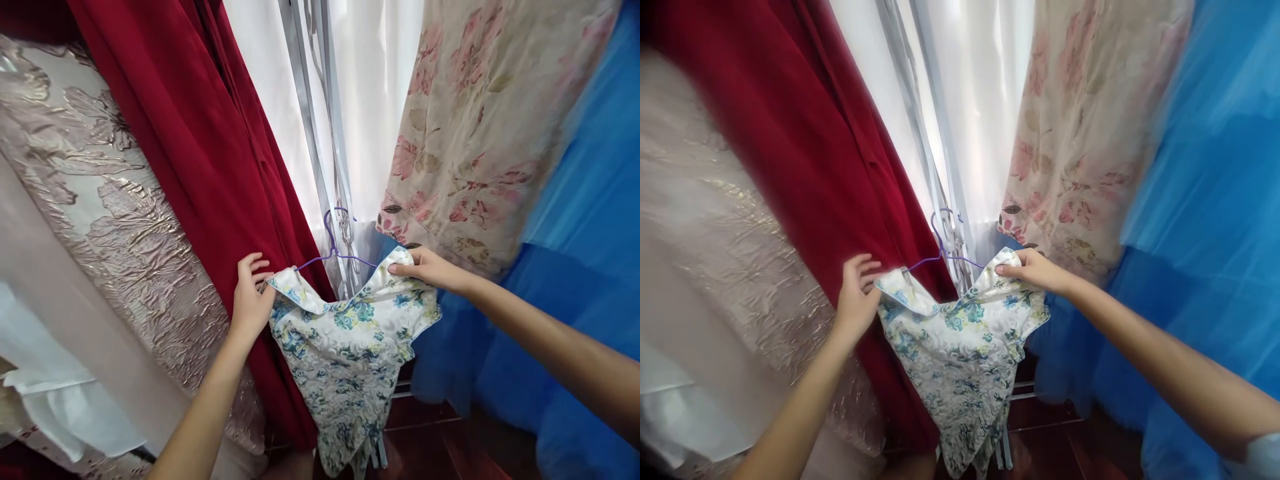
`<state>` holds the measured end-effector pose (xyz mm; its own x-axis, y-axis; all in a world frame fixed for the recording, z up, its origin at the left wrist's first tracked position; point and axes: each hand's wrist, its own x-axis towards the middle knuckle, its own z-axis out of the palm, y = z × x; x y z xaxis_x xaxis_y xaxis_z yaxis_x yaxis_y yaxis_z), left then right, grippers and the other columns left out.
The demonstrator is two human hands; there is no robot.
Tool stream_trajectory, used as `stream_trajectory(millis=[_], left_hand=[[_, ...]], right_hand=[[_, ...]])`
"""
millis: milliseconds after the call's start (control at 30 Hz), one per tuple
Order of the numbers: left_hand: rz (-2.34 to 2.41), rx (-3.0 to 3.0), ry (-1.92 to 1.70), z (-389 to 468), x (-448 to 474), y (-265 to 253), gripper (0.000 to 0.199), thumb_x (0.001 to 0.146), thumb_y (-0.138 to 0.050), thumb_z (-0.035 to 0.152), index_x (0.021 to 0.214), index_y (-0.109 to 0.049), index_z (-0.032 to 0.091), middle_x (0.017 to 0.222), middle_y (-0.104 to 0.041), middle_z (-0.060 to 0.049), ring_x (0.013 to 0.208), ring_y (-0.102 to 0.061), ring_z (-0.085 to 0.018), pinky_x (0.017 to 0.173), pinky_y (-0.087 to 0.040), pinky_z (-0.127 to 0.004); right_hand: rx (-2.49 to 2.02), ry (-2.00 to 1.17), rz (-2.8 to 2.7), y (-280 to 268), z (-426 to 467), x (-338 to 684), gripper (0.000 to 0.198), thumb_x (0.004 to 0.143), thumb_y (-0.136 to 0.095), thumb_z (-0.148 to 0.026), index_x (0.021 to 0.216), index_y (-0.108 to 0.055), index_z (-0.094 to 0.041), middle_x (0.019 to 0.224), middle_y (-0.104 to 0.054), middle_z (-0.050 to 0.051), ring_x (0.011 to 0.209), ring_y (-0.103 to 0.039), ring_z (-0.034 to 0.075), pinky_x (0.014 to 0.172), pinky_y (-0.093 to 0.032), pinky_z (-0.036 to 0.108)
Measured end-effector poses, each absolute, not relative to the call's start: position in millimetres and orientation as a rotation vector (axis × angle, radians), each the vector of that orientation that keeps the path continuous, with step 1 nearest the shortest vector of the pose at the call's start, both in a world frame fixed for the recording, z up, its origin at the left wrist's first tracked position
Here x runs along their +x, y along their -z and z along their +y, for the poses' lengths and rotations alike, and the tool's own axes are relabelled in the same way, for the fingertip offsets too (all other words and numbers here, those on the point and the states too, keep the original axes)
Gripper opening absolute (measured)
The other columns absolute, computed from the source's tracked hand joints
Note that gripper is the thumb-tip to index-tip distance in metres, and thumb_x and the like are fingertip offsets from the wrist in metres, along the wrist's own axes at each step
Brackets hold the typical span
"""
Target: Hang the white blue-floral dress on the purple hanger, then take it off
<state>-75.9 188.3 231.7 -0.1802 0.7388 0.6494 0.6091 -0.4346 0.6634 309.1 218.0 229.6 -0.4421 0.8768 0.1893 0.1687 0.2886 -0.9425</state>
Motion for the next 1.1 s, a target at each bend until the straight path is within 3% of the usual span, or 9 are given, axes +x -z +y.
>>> stream_trajectory(millis=[133, 233, 300, 400, 600, 967, 1100], left_hand=[[1.663, 1.782, -1.633, 189.1, -87.0, -202.1, 0.042, 0.083, -0.064, 0.039, 0.118, -0.052, 0.018, 0.096, -0.069, -0.006, 0.091, -0.067, -0.021, 0.083, -0.052, -0.031], [1.758, 1.853, -1.571, 180.4, -86.7, -195.1, 0.034, 0.085, -0.063, 0.044, 0.107, -0.059, 0.019, 0.093, -0.071, -0.006, 0.087, -0.067, -0.021, 0.079, -0.051, -0.029], [1.804, 1.954, -1.506, 174.0, -81.0, -196.8, 0.03, 0.086, -0.062, 0.044, 0.103, -0.063, 0.019, 0.094, -0.072, -0.005, 0.085, -0.066, -0.021, 0.078, -0.051, -0.028], [1.834, 2.023, -1.488, 167.7, -73.3, -202.0, 0.028, 0.088, -0.058, 0.042, 0.102, -0.067, 0.019, 0.092, -0.073, -0.004, 0.08, -0.065, -0.02, 0.075, -0.05, -0.028], [1.683, 2.001, -1.633, 158.8, -76.8, -211.5, 0.028, 0.087, -0.064, 0.039, 0.106, -0.07, 0.02, 0.098, -0.074, -0.005, 0.089, -0.068, -0.021, 0.079, -0.052, -0.027], [1.723, 1.927, -1.783, 133.2, -72.8, -195.7, 0.019, 0.087, -0.065, 0.032, 0.102, -0.06, 0.021, 0.089, -0.069, -0.002, 0.086, -0.068, -0.017, 0.078, -0.051, -0.024], [1.96, 1.934, -1.725, 130.5, -96.8, -169.4, 0.023, 0.09, -0.057, 0.03, 0.111, -0.061, 0.021, 0.101, -0.072, -0.005, 0.09, -0.069, -0.02, 0.076, -0.05, -0.026]], right_hand=[[-1.057, -0.865, -1.619, -204.2, 226.3, 315.3, 0.053, 0.077, -0.078, -0.048, 0.119, -0.065, -0.017, 0.095, -0.071, 0.007, 0.078, -0.063, 0.019, 0.067, -0.048, 0.029], [-1.106, -0.654, -1.528, -191.4, 223.1, 316.7, 0.039, 0.079, -0.074, -0.055, 0.089, -0.061, -0.019, 0.077, -0.061, 0.0, 0.065, -0.051, 0.014, 0.059, -0.038, 0.026], [-1.063, -0.601, -1.624, -188.2, 214.3, 315.3, 0.045, 0.088, -0.062, -0.058, 0.068, -0.049, -0.021, 0.064, -0.045, -0.004, 0.059, -0.04, 0.012, 0.056, -0.03, 0.026], [-1.04, -0.493, -1.813, -190.8, 199.3, 312.3, 0.049, 0.094, -0.054, -0.057, 0.063, -0.043, -0.021, 0.06, -0.035, -0.005, 0.057, -0.034, 0.012, 0.055, -0.025, 0.027], [-1.076, -0.391, -1.774, -214.9, 191.0, 307.8, 0.049, 0.088, -0.063, -0.057, 0.061, -0.048, -0.02, 0.059, -0.039, -0.003, 0.057, -0.035, 0.012, 0.054, -0.026, 0.027], [-1.093, -0.412, -1.583, -255.1, 191.6, 304.2, 0.037, 0.073, -0.079, -0.05, 0.063, -0.066, -0.016, 0.06, -0.054, -0.001, 0.056, -0.044, 0.012, 0.052, -0.029, 0.026], [-0.968, -0.743, -1.669, -268.7, 165.4, 273.0, 0.024, 0.079, -0.077, -0.038, 0.075, -0.067, -0.017, 0.056, -0.048, -0.005, 0.05, -0.036, 0.008, 0.049, -0.024, 0.023]])
